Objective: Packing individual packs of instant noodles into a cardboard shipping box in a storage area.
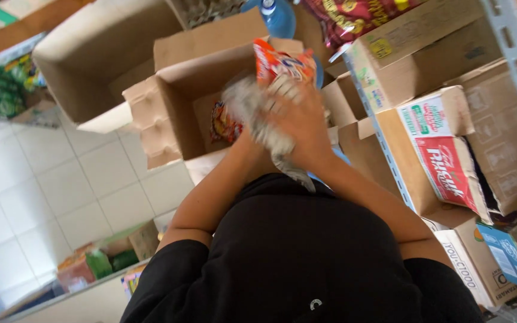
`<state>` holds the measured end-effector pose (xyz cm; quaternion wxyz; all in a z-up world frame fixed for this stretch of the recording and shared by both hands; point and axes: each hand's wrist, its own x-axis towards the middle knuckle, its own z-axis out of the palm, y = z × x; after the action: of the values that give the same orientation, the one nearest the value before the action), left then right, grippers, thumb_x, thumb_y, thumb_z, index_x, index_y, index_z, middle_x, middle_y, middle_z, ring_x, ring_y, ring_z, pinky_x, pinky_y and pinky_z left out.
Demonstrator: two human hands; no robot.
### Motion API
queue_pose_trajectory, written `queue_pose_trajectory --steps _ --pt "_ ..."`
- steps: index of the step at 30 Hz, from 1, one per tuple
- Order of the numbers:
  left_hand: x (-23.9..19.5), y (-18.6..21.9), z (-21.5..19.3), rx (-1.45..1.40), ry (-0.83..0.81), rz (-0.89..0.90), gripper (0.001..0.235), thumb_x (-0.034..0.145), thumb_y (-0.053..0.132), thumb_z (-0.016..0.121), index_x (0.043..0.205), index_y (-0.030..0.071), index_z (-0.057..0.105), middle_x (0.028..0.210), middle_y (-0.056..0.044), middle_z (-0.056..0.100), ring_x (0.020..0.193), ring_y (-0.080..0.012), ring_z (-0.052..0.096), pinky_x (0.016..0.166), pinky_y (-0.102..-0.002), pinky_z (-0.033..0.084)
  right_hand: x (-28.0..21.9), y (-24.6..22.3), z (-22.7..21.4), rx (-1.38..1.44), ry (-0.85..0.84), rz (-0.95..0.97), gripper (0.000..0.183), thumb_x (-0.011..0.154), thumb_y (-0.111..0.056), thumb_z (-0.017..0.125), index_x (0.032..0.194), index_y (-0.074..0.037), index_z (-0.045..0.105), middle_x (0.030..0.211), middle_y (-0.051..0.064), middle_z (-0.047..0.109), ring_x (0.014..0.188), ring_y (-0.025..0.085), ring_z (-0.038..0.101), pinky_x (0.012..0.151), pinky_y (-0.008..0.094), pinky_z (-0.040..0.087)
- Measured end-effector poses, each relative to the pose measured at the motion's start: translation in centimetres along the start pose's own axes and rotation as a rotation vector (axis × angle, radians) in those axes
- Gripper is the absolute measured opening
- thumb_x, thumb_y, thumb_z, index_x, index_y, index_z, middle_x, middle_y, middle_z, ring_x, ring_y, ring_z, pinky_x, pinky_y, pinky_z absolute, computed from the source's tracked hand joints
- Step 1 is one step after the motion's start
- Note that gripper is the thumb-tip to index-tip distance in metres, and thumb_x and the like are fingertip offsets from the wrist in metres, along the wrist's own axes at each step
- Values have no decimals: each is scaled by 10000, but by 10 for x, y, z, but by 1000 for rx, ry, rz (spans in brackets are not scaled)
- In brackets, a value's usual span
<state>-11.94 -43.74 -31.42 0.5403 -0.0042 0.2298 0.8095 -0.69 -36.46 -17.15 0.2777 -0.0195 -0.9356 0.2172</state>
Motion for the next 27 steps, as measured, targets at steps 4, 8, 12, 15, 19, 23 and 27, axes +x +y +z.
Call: queue_pose_trajectory --steps 4,8,12,15,19,23,27 --pt "-19 42 22 -171 -37 -10 686 981 604 468 1364 41 545 1225 -165 693 1108 -303 680 994 -461 574 -33 8 47 585 28 187 644 812 -182 801 1367 -174 473 1396 110 559 1350 357 502 1135 543 404" --pt "-29 46 9 -226 -68 141 711 1049 588 477 1463 11 498 1361 -189 656 1275 -321 627 1128 -471 540 -59 59 56 671 128 418 693 1048 -161 734 1600 -3 346 1584 140 490 1461 216 491 1247 373 406" --pt "-15 41 -15 -56 -2 138 720 1031 585 489 1475 18 472 1362 -171 668 1253 -309 641 1108 -455 529 -43 73 52 963 86 571 734 992 -137 771 1574 52 364 1504 151 545 1376 205 542 1189 353 453" --pt "-7 49 -25 257 148 98 699 1055 565 490 1468 1 494 1285 -187 671 1112 -312 647 975 -478 527 -34 83 61 1087 122 768 733 923 -121 829 1505 74 429 1369 121 639 1222 179 638 1082 341 541" --pt "-10 65 -21 411 95 314 836 976 388 713 1558 -5 259 1399 -196 567 1247 -284 604 1061 -436 532 -41 100 65 890 36 745 558 932 -58 810 1424 59 574 1286 120 680 1123 151 650 1018 320 548" --pt "19 76 -62 595 212 380 1145 824 208 873 1626 40 73 1434 -204 536 1264 -258 604 1080 -405 531 -53 115 22 789 86 668 488 969 -20 753 1431 -1 598 1314 84 664 1165 129 633 1048 301 527" --pt "80 42 -175 878 511 282 1098 792 202 853 1584 41 110 1401 -193 536 1223 -266 590 1040 -399 512 -101 142 -40 660 321 724 387 1067 8 701 1433 4 575 1294 57 655 1177 136 618 1063 285 523"
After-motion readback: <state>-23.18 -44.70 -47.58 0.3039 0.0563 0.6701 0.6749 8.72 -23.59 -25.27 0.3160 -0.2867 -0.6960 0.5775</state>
